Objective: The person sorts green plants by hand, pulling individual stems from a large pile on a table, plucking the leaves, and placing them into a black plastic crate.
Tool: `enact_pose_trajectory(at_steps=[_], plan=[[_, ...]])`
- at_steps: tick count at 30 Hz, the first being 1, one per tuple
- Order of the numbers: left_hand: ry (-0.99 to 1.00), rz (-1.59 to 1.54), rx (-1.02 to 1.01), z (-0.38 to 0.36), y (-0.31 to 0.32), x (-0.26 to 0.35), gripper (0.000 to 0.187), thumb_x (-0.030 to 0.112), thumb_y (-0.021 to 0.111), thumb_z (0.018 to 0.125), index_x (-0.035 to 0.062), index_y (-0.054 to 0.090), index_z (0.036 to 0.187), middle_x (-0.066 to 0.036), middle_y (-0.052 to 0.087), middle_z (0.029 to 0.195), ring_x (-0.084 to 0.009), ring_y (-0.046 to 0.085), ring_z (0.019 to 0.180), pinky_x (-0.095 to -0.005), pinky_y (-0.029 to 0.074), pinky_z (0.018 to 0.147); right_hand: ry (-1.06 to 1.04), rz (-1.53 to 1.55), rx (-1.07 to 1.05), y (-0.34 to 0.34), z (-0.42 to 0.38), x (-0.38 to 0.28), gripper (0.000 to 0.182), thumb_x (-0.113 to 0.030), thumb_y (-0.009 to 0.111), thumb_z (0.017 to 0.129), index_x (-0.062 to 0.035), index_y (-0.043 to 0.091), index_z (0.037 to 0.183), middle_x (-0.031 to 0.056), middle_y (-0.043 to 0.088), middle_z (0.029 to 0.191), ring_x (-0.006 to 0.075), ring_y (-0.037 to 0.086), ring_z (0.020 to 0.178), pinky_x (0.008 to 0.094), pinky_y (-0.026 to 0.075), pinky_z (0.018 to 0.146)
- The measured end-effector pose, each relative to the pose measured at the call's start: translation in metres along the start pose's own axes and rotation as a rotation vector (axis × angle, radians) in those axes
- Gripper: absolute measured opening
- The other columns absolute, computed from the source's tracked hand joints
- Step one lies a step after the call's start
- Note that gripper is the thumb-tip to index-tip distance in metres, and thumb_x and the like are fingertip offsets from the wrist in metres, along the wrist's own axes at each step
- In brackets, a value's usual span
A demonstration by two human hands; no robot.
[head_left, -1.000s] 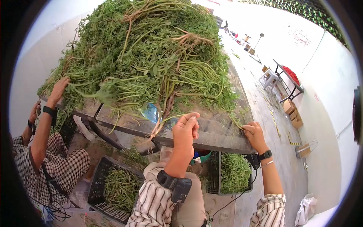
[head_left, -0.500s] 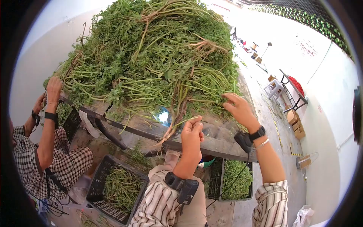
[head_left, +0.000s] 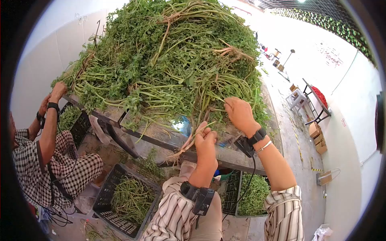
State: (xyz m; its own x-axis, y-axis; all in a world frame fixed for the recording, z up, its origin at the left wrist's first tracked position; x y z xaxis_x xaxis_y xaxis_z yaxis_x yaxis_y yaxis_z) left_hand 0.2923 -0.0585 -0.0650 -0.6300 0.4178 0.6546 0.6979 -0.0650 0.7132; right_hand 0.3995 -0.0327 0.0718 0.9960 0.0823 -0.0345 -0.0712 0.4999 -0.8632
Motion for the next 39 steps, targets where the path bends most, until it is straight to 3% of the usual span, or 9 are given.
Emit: enact_pose_trajectory(at_steps=[11,15,17,21,24,26,33,36,39], plan=[[0.120,-0.057,0.066,-0.002,-0.012,0.011,0.042,0.007,0.050,0.086,0.0080,0.042,0.128,0.001,0.048,0.095,-0.0089,0.046,0.081,-0.0265,0.041,0.075,-0.063,0.036,0.013,-0.022,-0.034,-0.030,0.012,-0.011,0.050,0.083,-0.0016,0.057,0.087,0.0137,0.054,0.073,0.0316,0.056,0.071,0.0399,0.045,0.063],[0.076,-0.158,0.115,-0.005,-0.011,0.015,0.042,-0.001,0.052,0.082,0.0066,0.044,0.123,0.002,0.044,0.086,-0.0074,0.043,0.073,-0.0228,0.039,0.070,0.007,0.078,-0.028,-0.012,-0.043,-0.015,0.017,-0.011,0.050,0.082,-0.0004,0.057,0.094,0.0165,0.058,0.081,0.0340,0.057,0.075,0.0412,0.046,0.066],[0.068,-0.164,0.126,-0.003,-0.013,0.014,0.041,0.000,0.051,0.083,0.0087,0.045,0.123,0.002,0.044,0.087,-0.0079,0.044,0.073,-0.0240,0.040,0.073,0.034,0.108,-0.016,-0.014,-0.043,-0.009,0.020,-0.012,0.050,0.081,0.0002,0.057,0.095,0.0177,0.060,0.082,0.0354,0.057,0.077,0.0424,0.046,0.067],[0.097,-0.177,0.102,0.001,-0.017,0.012,0.038,0.001,0.051,0.084,0.0071,0.046,0.122,0.001,0.045,0.091,-0.0091,0.048,0.076,-0.0243,0.042,0.074,0.235,0.170,-0.238,0.001,-0.035,0.016,0.023,-0.016,0.048,0.080,-0.0004,0.058,0.092,0.0206,0.060,0.079,0.0389,0.056,0.077,0.0457,0.045,0.069],[0.073,-0.173,0.019,0.000,-0.011,0.009,0.039,0.006,0.049,0.087,0.0045,0.042,0.125,-0.003,0.053,0.096,-0.0128,0.052,0.091,-0.0269,0.047,0.079,0.241,0.203,-0.284,0.005,-0.031,0.020,0.020,-0.017,0.049,0.079,-0.0012,0.058,0.087,0.0218,0.058,0.076,0.0399,0.055,0.075,0.0462,0.044,0.068],[-0.169,-0.189,-0.156,-0.004,0.008,-0.009,0.032,0.005,0.049,0.087,0.0027,0.046,0.119,-0.007,0.057,0.102,-0.0139,0.053,0.097,-0.0257,0.049,0.078,0.237,0.219,-0.313,0.008,-0.030,0.016,0.019,-0.017,0.049,0.079,-0.0014,0.058,0.085,0.0222,0.058,0.077,0.0401,0.055,0.075,0.0460,0.044,0.067],[-0.018,0.028,-0.152,0.006,0.010,-0.012,0.027,0.009,0.047,0.089,0.0022,0.050,0.115,-0.008,0.057,0.111,-0.0153,0.052,0.101,-0.0278,0.040,0.086,0.234,0.266,-0.266,0.008,-0.037,0.004,0.018,-0.017,0.052,0.080,0.0001,0.053,0.076,0.0215,0.055,0.070,0.0404,0.052,0.069,0.0455,0.041,0.064],[0.002,0.035,-0.116,0.006,0.007,-0.008,0.030,0.010,0.046,0.089,0.0018,0.049,0.118,-0.009,0.054,0.117,-0.0147,0.051,0.103,-0.0285,0.037,0.088,0.236,0.331,-0.226,0.010,-0.037,0.010,0.018,-0.015,0.053,0.080,0.0018,0.052,0.074,0.0155,0.056,0.064,0.0322,0.050,0.058,0.0373,0.041,0.056],[0.061,-0.048,-0.026,0.003,0.002,0.003,0.038,0.002,0.049,0.083,-0.0005,0.047,0.121,-0.008,0.055,0.112,-0.0092,0.048,0.088,-0.0236,0.038,0.078,0.225,0.298,-0.262,0.013,-0.038,0.009,0.017,-0.015,0.053,0.081,0.0012,0.056,0.078,0.0133,0.060,0.068,0.0299,0.055,0.061,0.0364,0.043,0.059]])
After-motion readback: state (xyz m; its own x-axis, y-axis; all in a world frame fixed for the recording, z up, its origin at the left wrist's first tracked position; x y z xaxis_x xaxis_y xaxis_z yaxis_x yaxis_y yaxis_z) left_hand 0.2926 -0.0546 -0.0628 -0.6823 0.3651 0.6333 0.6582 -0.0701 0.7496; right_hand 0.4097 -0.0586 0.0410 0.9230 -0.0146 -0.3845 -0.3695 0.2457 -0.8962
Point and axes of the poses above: each hand's wrist, its own z-axis towards the middle knuckle, its own y-axis out of the palm, x = y × z, the point moved 9 cm from there along z, towards the middle knuckle
